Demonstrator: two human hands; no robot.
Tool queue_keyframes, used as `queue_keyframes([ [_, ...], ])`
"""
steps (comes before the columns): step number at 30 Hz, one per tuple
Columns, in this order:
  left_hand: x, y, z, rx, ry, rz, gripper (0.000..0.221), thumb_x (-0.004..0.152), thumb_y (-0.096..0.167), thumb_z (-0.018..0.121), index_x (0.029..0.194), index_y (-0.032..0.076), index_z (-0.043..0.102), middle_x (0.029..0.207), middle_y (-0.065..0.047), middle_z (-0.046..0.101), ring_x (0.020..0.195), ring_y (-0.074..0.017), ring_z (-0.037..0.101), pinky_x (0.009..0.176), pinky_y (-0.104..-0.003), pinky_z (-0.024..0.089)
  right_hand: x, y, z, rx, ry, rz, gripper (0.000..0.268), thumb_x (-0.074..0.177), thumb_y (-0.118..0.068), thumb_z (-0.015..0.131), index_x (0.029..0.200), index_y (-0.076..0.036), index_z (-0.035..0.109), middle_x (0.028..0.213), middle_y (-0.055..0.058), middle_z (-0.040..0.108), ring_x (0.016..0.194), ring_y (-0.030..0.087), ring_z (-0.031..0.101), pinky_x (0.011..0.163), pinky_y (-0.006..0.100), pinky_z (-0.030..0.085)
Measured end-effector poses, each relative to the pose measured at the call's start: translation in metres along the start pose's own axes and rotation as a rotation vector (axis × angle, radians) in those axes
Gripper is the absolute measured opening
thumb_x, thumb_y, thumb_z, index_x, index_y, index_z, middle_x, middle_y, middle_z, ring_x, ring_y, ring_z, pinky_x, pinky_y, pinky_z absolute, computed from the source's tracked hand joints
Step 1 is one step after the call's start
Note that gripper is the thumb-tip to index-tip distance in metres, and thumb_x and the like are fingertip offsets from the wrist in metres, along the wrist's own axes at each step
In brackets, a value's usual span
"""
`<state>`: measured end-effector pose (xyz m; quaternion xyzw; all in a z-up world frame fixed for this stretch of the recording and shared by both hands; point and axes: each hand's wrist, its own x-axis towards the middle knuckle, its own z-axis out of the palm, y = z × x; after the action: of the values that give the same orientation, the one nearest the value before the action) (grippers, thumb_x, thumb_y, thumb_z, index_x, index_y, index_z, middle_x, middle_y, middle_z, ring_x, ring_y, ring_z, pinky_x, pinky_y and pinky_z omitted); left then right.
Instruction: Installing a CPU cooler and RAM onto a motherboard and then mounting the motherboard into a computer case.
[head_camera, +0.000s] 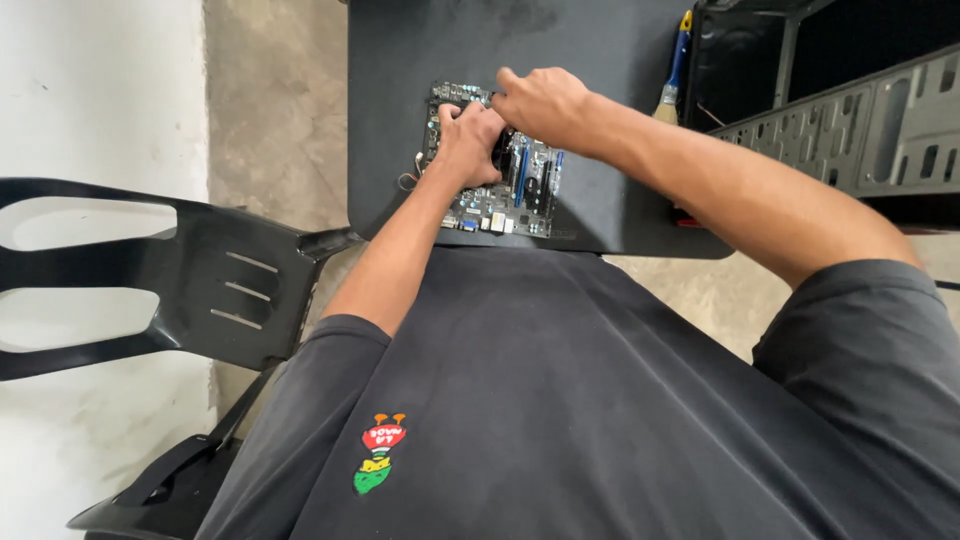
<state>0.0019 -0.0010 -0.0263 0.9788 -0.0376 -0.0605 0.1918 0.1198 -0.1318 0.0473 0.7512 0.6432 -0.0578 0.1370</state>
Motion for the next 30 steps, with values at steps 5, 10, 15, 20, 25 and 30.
queue_keyframes([
  [5, -0.006, 0.005, -0.015, -0.08, 0.021, 0.005, 0.059, 0.046, 0.024, 0.091, 0.093, 0.019, 0.055, 0.089, 0.003, 0.06, 0.094, -0.0267, 0.053, 0.084, -0.047, 0.03, 0.008, -0.009, -0.038, -0.114, -0.278, 0.085, 0.035, 0.106, -0.02, 0.053, 0.079, -0.023, 0.076, 0.083, -0.001, 0.078, 0.076, 0.025, 0.077, 0.054, 0.037, 0.058],
  [10, -0.003, 0.004, -0.014, -0.095, 0.026, 0.013, 0.06, 0.047, 0.022, 0.089, 0.099, 0.022, 0.059, 0.091, 0.005, 0.063, 0.097, -0.026, 0.055, 0.084, -0.047, 0.028, 0.008, 0.007, -0.012, 0.029, -0.125, 0.053, 0.022, 0.102, -0.028, 0.061, 0.108, -0.01, 0.072, 0.101, 0.01, 0.07, 0.084, 0.033, 0.074, 0.056, 0.045, 0.062],
  [15, -0.001, 0.0, -0.007, -0.105, 0.07, 0.02, 0.052, 0.044, 0.02, 0.087, 0.085, 0.016, 0.056, 0.082, 0.005, 0.056, 0.092, -0.0263, 0.052, 0.083, -0.048, 0.03, 0.01, 0.0, -0.018, -0.193, 0.098, -0.112, 0.015, 0.091, -0.023, 0.069, 0.078, -0.021, 0.075, 0.088, 0.0, 0.068, 0.081, 0.021, 0.065, 0.059, 0.034, 0.052],
  [20, -0.004, 0.005, -0.017, -0.074, 0.035, 0.018, 0.061, 0.049, 0.022, 0.089, 0.104, 0.023, 0.065, 0.096, 0.006, 0.065, 0.096, -0.0261, 0.054, 0.082, -0.047, 0.028, 0.014, -0.003, -0.021, 0.04, -0.236, 0.152, 0.016, 0.101, -0.016, 0.054, 0.109, -0.01, 0.067, 0.091, 0.008, 0.079, 0.082, 0.035, 0.079, 0.054, 0.045, 0.061],
  [25, -0.005, -0.004, 0.008, -0.067, 0.133, 0.052, 0.054, 0.042, 0.027, 0.087, 0.088, 0.021, 0.059, 0.09, 0.006, 0.061, 0.095, -0.0269, 0.056, 0.078, -0.049, 0.03, 0.017, -0.001, 0.005, -0.073, -0.02, 0.001, 0.015, 0.095, -0.021, 0.064, 0.088, -0.017, 0.077, 0.099, 0.01, 0.069, 0.081, 0.029, 0.07, 0.056, 0.041, 0.058],
  [30, -0.002, -0.002, 0.001, -0.009, 0.089, 0.056, 0.06, 0.044, 0.027, 0.094, 0.096, 0.022, 0.063, 0.095, 0.006, 0.06, 0.093, -0.0256, 0.054, 0.077, -0.045, 0.028, 0.025, -0.006, -0.023, 0.034, -0.343, 0.238, 0.021, 0.095, -0.018, 0.06, 0.095, -0.022, 0.081, 0.099, 0.006, 0.08, 0.093, 0.035, 0.078, 0.06, 0.044, 0.06],
])
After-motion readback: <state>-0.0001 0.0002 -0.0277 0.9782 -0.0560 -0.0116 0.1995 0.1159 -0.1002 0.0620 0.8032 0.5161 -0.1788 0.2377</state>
